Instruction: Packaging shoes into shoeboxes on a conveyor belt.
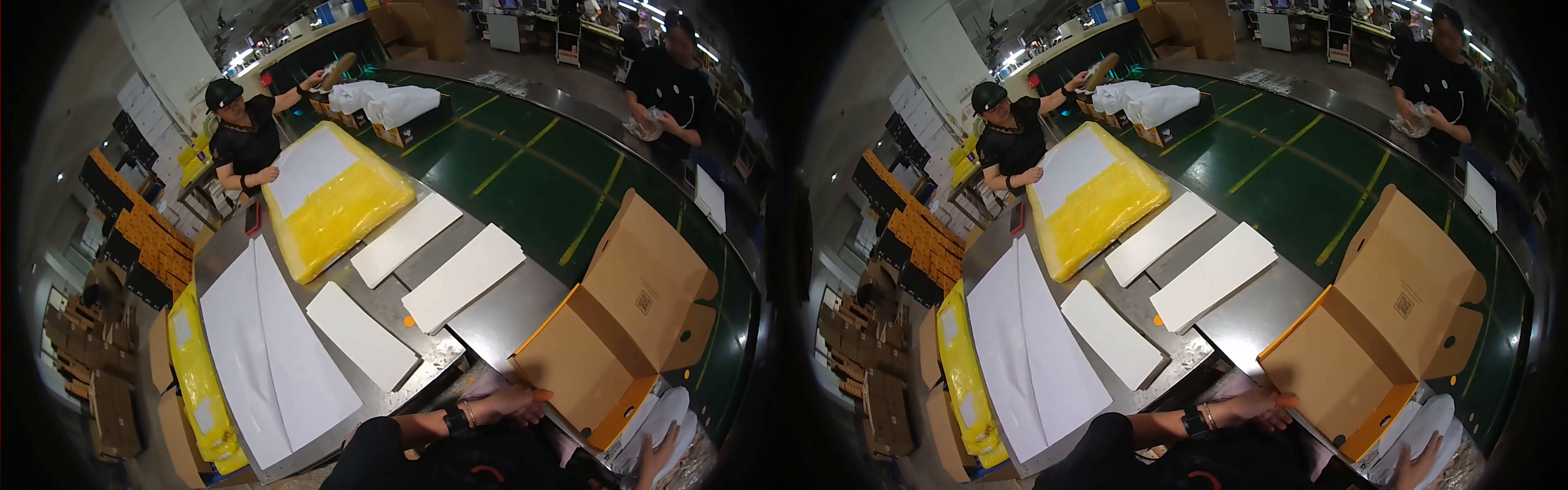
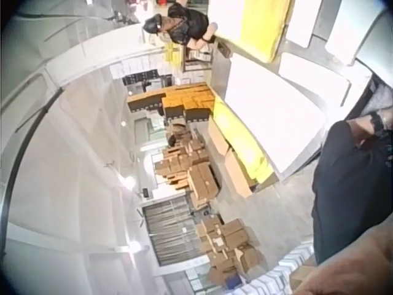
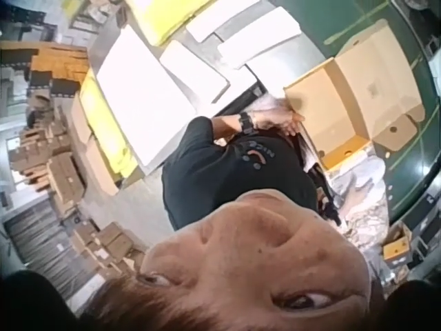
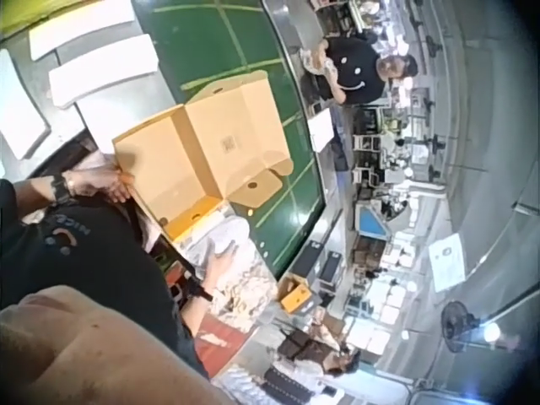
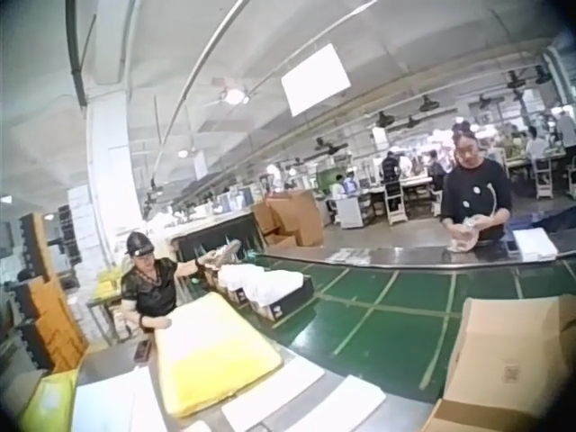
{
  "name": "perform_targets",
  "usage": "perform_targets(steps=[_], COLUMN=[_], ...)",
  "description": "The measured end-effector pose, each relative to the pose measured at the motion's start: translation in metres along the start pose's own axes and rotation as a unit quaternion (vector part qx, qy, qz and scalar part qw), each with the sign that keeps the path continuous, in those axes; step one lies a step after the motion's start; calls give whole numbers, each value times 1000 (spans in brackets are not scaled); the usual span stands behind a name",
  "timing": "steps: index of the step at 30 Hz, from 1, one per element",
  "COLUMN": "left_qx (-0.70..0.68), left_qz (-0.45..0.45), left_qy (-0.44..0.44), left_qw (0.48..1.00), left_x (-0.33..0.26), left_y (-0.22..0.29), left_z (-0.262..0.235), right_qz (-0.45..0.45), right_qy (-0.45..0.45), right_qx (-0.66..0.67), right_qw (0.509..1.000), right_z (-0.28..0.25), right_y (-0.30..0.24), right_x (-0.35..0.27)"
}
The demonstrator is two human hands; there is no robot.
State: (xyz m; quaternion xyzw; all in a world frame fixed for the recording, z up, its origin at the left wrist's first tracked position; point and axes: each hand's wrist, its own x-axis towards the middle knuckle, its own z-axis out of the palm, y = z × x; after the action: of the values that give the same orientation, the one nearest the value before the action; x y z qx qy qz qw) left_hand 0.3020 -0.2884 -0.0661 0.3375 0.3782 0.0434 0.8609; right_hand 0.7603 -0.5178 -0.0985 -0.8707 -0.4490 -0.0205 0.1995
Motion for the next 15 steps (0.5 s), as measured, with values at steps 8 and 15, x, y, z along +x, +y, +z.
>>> perform_targets(steps=[8,15], left_qx=[-40,33], left_qz=[38,50], left_qy=[29,79], left_qw=[998,995], left_x=[-12,-7], left_y=[4,-11], left_z=[11,-11], right_qz=[146,254], right_qy=[-59,-86], right_qx=[191,301], right_qw=[969,915], right_z=[-11,-60], right_y=[-1,-63], right_x=[26,26])
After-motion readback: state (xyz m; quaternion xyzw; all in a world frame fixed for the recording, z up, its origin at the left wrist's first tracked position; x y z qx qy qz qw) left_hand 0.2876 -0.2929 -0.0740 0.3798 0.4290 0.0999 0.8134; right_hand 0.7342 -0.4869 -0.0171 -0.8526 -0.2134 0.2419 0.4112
